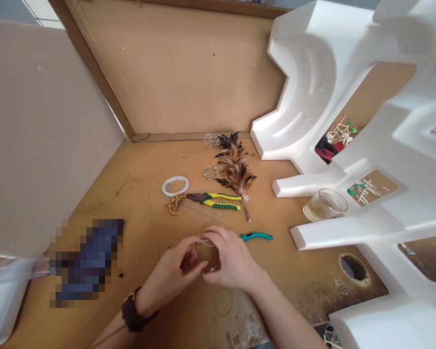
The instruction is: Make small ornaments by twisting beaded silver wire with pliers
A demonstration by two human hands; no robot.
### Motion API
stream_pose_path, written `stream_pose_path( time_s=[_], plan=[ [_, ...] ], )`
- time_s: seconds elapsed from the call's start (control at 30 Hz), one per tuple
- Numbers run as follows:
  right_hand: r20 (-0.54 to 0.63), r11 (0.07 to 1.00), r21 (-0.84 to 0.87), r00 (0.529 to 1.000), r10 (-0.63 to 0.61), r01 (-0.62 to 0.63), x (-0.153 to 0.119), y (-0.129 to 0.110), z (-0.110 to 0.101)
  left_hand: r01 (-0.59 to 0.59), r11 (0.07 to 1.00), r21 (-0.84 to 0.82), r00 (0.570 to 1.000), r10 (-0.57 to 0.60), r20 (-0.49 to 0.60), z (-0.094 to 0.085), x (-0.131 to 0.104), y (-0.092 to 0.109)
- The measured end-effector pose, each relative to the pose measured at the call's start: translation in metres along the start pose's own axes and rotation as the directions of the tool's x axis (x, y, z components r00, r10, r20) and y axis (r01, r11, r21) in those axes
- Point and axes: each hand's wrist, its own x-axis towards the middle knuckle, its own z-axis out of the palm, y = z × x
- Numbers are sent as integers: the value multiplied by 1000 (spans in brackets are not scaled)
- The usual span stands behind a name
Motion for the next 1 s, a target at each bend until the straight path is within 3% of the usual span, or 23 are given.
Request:
stream_pose_path(
  time_s=[0.3, 0.47, 0.67, 0.8, 1.0],
  plan=[
    [-91, 997, 72, 996, 0, 6, 0, 2, 0, -1, 996, -90, 997, -6, -75, -5, -2, 3],
    [-64, 996, 93, 998, 9, -3, 0, 2, -1, 19, 988, -156, 1000, -19, 0, -12, -1, 5],
    [39, 997, 66, 998, 42, -45, -2, 1, -5, -105, 985, -138, 992, 114, 61, -13, -2, 5],
    [99, 999, 15, 995, 34, -35, -2, 1, -9, -131, 987, -88, 986, 139, 88, -14, -2, 9],
    [32, 995, -85, 999, -43, 46, -1, -4, -8, -131, 990, -45, 986, 135, 101, -11, -1, 12]
  ],
)
